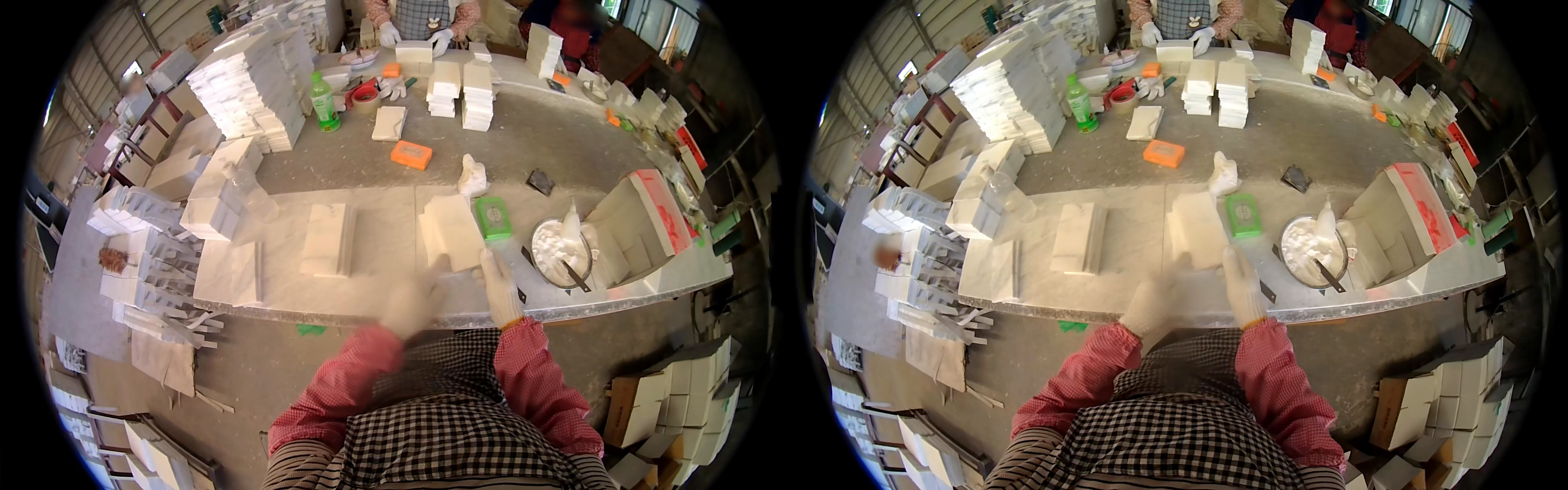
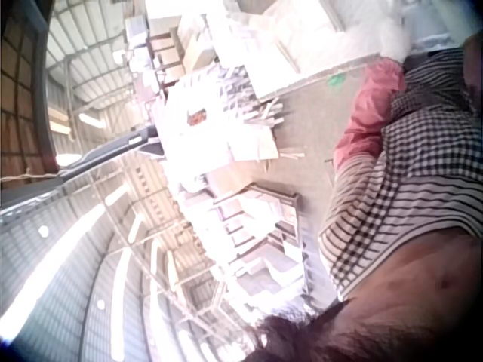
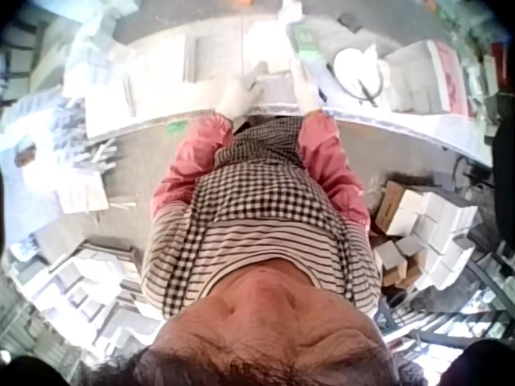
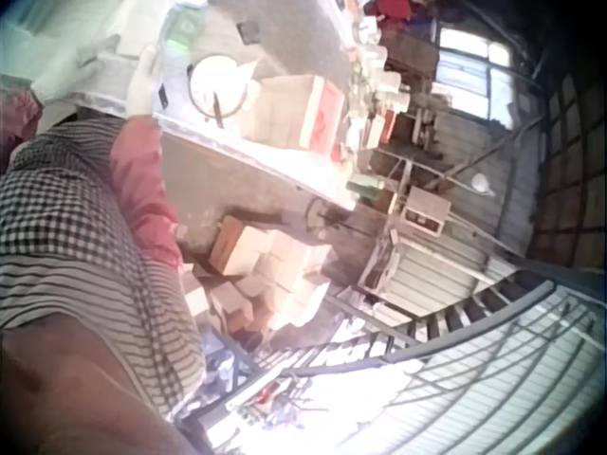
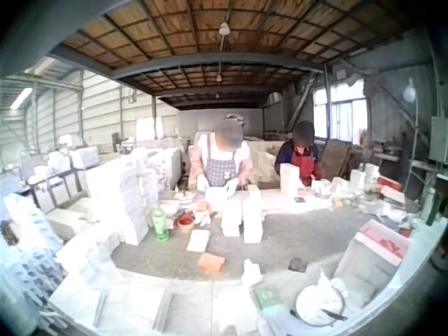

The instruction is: The person repeatedly picks up rectangular white blocks, applies a white paste from a metal bowl using a small tool, and places the blocks into a cardboard box. The process is repeated continuously throughout the clip.

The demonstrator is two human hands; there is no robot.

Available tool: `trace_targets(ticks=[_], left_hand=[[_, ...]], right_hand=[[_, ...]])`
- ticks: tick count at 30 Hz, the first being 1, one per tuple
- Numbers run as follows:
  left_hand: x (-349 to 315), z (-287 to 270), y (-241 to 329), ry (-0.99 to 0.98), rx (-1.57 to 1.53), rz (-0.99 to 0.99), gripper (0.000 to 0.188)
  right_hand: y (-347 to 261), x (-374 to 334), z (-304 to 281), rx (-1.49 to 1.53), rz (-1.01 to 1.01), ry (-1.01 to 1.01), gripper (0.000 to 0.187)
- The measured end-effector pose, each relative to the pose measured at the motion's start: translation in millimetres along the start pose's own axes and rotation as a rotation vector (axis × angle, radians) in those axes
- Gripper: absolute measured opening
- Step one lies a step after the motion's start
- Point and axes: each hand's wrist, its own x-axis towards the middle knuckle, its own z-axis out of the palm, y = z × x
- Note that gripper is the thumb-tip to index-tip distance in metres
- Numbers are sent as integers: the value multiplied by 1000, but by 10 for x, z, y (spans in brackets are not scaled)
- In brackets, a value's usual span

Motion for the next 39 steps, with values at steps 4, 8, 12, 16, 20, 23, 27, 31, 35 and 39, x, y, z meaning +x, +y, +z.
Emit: trace_targets(ticks=[4, 8, 12, 16, 20, 23, 27, 31, 35, 39], left_hand=[[-113, 182, 76, 163, -158, 105, 49], [-135, 121, 153, 106, -465, -98, 45], [-132, 83, -18, 82, -642, -207, 40], [-94, -115, 269, 219, -862, -318, 36], [-15, 202, -312, 261, -1127, -289, 36], [-65, -1, -19, 293, -1433, -517, 41], [-166, -74, 54, 304, -1635, -545, 46], [-211, -15, -50, 295, -1487, -456, 41], [-189, 83, -175, 292, -1287, -320, 34], [-233, 5, 1, 281, -1370, -411, 30]], right_hand=[[-93, 67, -63, 106, 96, -8, 37], [14, 30, -88, 66, -9, -38, 34], [-164, -287, 33, 113, -34, 38, 32], [-240, -609, 92, -6, -130, 18, 32], [-115, -902, 235, -167, -259, -32, 32], [-249, -1042, 281, -175, -270, -122, 30], [-353, -1022, 268, -210, -249, -275, 27], [-406, -951, 264, -347, -248, -296, 25], [-421, -881, 247, -362, -141, -288, 29], [-549, -821, 249, -248, -102, -267, 33]])
